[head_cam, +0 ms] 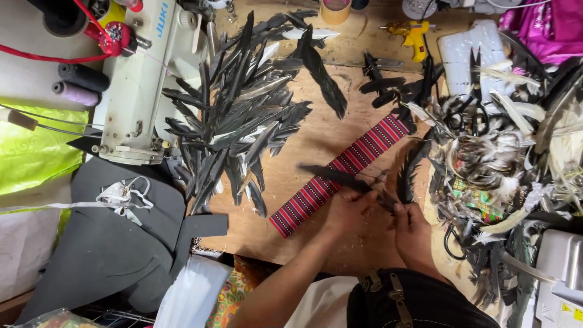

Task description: The person is gluing black feathers onto a decorative fabric strip using a hot glue gun.

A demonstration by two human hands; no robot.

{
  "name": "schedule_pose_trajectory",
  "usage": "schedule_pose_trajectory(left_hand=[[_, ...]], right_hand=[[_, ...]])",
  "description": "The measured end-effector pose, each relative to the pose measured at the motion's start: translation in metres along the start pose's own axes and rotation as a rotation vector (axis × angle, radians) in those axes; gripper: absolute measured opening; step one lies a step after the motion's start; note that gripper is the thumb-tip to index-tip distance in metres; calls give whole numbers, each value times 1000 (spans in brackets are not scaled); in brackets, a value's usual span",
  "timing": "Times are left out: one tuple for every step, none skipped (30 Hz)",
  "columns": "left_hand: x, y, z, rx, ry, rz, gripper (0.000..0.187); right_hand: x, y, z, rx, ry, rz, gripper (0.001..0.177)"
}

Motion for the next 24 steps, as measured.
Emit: schedule_pose_trajectory(left_hand=[[-2, -5, -11, 16, 50, -170, 10], [-7, -11, -23, 33, 97, -340, 16], [7, -20, -48, 25, 97, -343, 16], [22, -22, -79, 107, 182, -253, 20], [36, -23, -109, 190, 266, -161, 26], [36, 10, -123, 185, 263, -162, 26], [32, 32, -137, 164, 245, -314, 20], [27, 55, -151, 142, 225, -465, 16], [36, 49, -157, 137, 226, -469, 16], [46, 44, -164, 200, 224, -459, 12], [59, 42, -171, 264, 224, -446, 17], [63, 37, -173, 260, 228, -446, 17], [65, 26, -176, 235, 238, -534, 10], [68, 16, -176, 209, 247, -622, 15], [69, 8, -179, 210, 244, -624, 15], [72, 4, -181, 306, 234, -578, 17], [76, 0, -182, 403, 221, -529, 19], [75, 3, -181, 404, 215, -528, 19], [74, 6, -181, 428, 216, -525, 19], [72, 9, -181, 452, 217, -523, 21], [70, 13, -179, 452, 216, -522, 21], [67, 16, -177, 406, 216, -530, 21], [64, 20, -177, 359, 221, -536, 21], [64, 17, -175, 357, 225, -536, 21]], right_hand=[[-4, -10, 7, 33, -28, 33, 34], [-9, -21, 14, 67, -55, 67, 34], [-11, -23, 14, 59, -56, 67, 34], [-13, -31, 14, 61, -70, -14, 31], [-16, -40, 14, 65, -82, -96, 39], [-15, -36, 12, 59, -80, -97, 39], [-16, -34, 8, 69, -59, -131, 33], [-17, -31, 5, 80, -38, -165, 28], [-21, -32, 3, 75, -42, -164, 28], [-24, -28, 1, 62, -45, -110, 27], [-25, -26, -1, 51, -47, -60, 26], [-26, -19, -3, 49, -51, -62, 26], [-28, -13, -7, 28, -29, -66, 27], [-29, -6, -13, 6, -7, -70, 28], [-31, -3, -13, 5, -4, -67, 28], [-32, 2, -15, 41, 0, -50, 28], [-33, 7, -18, 77, 8, -34, 28], [-34, 4, -18, 77, 14, -32, 28], [-36, 3, -18, 89, 9, -16, 26], [-37, 2, -19, 102, 5, -1, 24], [-38, -4, -18, 102, 6, -1, 24], [-39, -10, -17, 131, -4, 4, 17], [-39, -16, -16, 161, -19, 7, 11], [-38, -15, -17, 160, -22, 5, 11]])
Point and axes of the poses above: each hand's wrist, its own x-axis towards the middle knuckle, its own z-axis out of the palm, y = z × x, the point moved 7 cm from there along x, towards the middle knuckle, and after that the axes turned 12 degrees about x, right-handed, at the moved point
